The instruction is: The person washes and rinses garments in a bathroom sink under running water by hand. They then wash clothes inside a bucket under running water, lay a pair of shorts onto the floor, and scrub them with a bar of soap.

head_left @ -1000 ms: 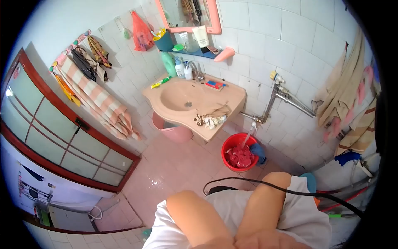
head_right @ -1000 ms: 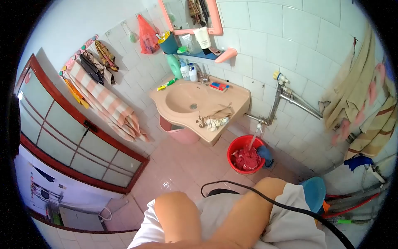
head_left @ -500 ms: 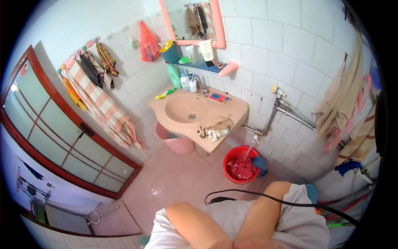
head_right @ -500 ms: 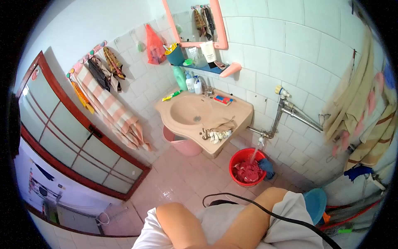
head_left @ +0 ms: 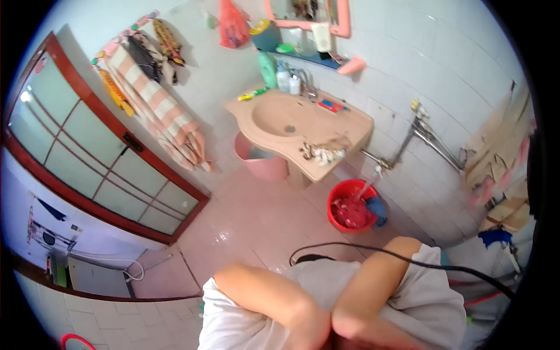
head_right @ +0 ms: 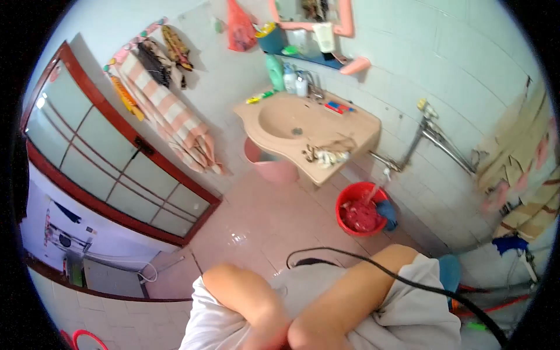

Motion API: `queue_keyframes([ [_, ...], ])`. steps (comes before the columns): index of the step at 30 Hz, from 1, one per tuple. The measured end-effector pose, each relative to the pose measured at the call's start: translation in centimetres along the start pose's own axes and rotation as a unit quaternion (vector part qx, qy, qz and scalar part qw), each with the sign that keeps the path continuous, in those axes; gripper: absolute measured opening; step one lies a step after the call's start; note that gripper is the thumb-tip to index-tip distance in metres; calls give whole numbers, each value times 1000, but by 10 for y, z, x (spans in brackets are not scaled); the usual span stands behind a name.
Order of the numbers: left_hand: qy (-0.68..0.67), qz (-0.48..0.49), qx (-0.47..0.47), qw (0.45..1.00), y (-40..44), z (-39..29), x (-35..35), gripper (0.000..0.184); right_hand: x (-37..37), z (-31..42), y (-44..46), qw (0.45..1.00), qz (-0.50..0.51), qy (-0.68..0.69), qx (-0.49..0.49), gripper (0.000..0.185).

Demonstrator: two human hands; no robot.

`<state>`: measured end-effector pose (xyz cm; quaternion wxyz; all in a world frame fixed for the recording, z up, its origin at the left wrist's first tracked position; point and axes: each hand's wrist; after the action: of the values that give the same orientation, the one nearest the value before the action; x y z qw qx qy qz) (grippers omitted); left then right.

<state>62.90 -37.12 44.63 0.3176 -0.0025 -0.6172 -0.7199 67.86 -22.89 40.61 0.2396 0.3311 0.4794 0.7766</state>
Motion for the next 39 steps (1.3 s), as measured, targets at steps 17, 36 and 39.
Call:
queue_keyframes([
  [17, 228, -196, 761, 574, -331, 12, 153, 9, 19, -52, -82, 896, -132, 86, -416, 28],
  [36, -64, -303, 786, 535, -390, 294, 203, 11, 262, -65, -190, 536, 64, 304, -785, 26],
  [39, -107, -310, 781, 532, -380, 300, 212, 10, 289, -27, -227, 493, -156, 301, -801, 19],
])
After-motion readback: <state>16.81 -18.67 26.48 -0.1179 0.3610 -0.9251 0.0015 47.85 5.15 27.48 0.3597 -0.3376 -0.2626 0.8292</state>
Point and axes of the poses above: each hand's wrist, its own y-axis towards the middle knuckle, its own x-axis out of the back of the hand, z = x × y, and after that the axes turned 6 degrees about z, right-handed
